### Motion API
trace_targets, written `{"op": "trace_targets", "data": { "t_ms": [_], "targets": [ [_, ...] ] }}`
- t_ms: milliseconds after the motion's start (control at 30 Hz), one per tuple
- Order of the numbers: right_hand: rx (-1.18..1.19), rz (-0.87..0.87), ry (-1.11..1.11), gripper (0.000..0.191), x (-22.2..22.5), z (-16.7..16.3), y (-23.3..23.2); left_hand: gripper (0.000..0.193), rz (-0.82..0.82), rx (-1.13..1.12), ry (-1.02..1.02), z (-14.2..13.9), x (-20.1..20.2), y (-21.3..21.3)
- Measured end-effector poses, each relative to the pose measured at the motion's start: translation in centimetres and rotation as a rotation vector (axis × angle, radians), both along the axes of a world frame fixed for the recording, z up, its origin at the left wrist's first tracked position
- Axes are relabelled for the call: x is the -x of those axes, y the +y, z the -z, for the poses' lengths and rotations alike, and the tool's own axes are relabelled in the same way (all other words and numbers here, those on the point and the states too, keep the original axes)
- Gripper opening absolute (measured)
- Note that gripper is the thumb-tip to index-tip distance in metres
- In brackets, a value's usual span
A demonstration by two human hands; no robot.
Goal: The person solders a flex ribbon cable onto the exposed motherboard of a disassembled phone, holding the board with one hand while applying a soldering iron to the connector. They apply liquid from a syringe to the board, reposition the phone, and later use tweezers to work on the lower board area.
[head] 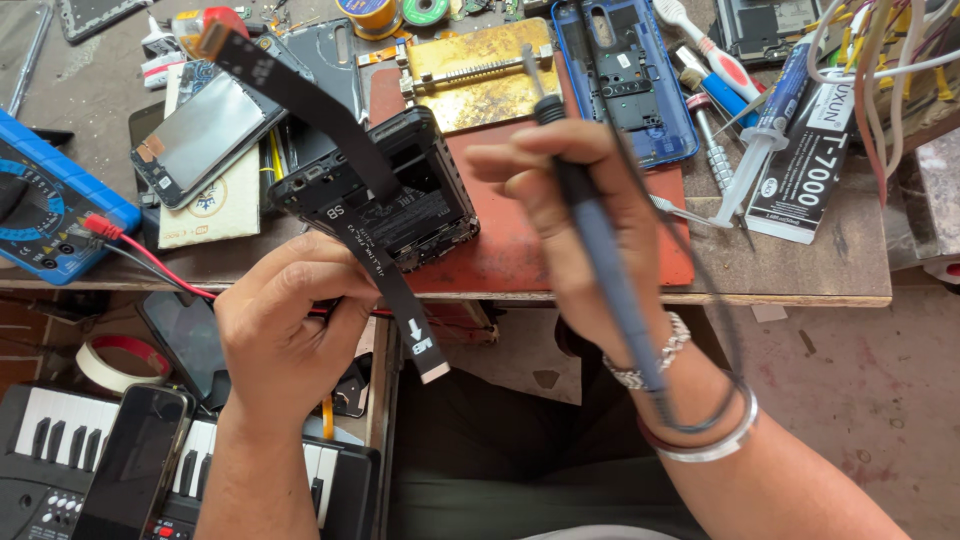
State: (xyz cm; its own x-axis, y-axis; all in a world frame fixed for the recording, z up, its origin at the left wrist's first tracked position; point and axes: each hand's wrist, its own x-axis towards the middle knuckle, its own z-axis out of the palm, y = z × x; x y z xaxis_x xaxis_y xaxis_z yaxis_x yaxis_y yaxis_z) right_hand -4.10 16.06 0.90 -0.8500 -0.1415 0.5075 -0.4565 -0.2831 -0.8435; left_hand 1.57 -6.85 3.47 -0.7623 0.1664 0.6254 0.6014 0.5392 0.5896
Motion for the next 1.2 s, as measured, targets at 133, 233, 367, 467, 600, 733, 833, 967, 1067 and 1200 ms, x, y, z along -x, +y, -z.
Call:
{"op": "trace_targets", "data": {
  "t_ms": [133, 233, 367, 467, 600, 733, 833, 967, 1067, 1200],
  "targets": [
    [0.029, 0.135, 0.038, 0.038, -0.1, 0.2, 1.8, 0.023, 0.003, -0.003, -0.005, 0.1, -0.1, -0.2],
    [0.107, 0.158, 0.044, 0.045, -0.4, 0.5, 2.7, 0.023, -0.001, 0.000, -0.011, 0.1, -0.1, -0.1],
    [0.138, 0.095, 0.104, 0.033, -0.9, 0.7, 3.3, 0.023, 0.004, 0.009, -0.006, 0.0, -0.1, 0.0],
    [-0.041, 0.041, 0.092, 0.026, -0.9, 0.3, 3.8, 0.023, 0.000, 0.021, 0.000, -0.2, -0.1, 0.0],
    [-0.263, -0.007, 0.131, 0.015, -0.4, -0.4, 3.9, 0.022, 0.000, 0.020, -0.007, -0.3, 0.0, 0.1],
    [-0.168, -0.078, 0.165, 0.006, 0.3, -0.7, 2.9, 0.022, 0.005, 0.021, -0.010, -0.3, -0.1, 0.0],
    [-0.135, -0.096, 0.158, 0.005, 1.0, -0.7, 2.2, 0.022, -0.004, 0.032, -0.012, -0.4, -0.1, 0.1],
    [-0.126, -0.129, 0.154, 0.005, 1.0, -0.7, 1.5, 0.023, 0.002, 0.029, -0.005, -0.5, 0.0, 0.0],
    [-0.179, -0.104, 0.166, 0.008, 1.0, -0.7, 1.3, 0.023, 0.005, 0.032, -0.009, -0.4, -0.1, -0.2],
    [-0.266, -0.040, 0.206, 0.010, 1.1, -0.7, 1.3, 0.024, -0.004, 0.038, -0.017, -0.5, -0.1, -0.1]
  ]
}}
